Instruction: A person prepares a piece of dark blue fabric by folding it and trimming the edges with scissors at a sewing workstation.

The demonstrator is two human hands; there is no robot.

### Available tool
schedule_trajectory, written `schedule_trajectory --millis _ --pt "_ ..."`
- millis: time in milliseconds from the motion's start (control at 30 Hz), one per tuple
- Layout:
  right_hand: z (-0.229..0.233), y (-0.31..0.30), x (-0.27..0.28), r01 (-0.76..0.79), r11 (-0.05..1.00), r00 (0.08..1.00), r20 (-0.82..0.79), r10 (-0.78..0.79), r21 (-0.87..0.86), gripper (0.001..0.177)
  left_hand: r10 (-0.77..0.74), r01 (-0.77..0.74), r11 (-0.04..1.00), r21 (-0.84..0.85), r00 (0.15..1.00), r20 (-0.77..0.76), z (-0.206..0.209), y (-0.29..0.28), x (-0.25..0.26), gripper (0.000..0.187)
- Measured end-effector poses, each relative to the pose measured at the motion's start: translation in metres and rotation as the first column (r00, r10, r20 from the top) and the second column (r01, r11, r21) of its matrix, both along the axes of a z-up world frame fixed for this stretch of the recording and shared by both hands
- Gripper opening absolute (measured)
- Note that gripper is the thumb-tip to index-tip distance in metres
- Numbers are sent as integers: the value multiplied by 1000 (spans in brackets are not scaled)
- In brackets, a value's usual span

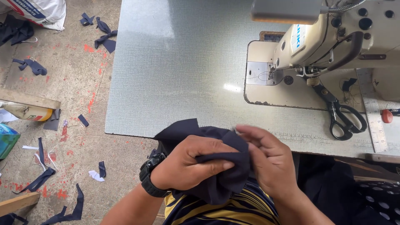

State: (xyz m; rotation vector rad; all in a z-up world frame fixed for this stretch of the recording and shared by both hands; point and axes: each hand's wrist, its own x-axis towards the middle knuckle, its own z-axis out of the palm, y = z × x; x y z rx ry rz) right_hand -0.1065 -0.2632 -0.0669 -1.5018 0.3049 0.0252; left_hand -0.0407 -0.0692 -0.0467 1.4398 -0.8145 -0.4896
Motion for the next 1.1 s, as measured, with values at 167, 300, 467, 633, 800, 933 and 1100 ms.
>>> schedule_trajectory --millis 167,300,467,633,800,933,1100 --pt "-24 -4 -18 21 866 999 22 -37 499 44 59 -58 997 44 998 -19 -20 -5 -7 22" --pt "-29 -6 -23 75 899 993 -113 -29 432 27 59 -52 997 54 991 -122 -33 -9 -14 21" --pt "-33 -7 -25 104 854 985 -170 -19 510 27 140 -123 986 113 977 -163 -46 -10 -20 19" --pt "-44 -5 -32 60 893 994 -112 -11 446 31 198 -173 974 144 964 -180 -47 -15 -25 15" --pt "-41 -6 -38 163 917 983 14 -181 364 7 300 -263 939 223 941 -155 -49 -9 -25 13" --pt "-30 -9 -49 143 911 971 123 -205 386 4 212 -162 948 274 964 -162 -31 3 -23 14" --pt "-39 -20 -67 97 837 934 241 -264 539 11 -78 25 925 378 989 124 5 26 -7 19"
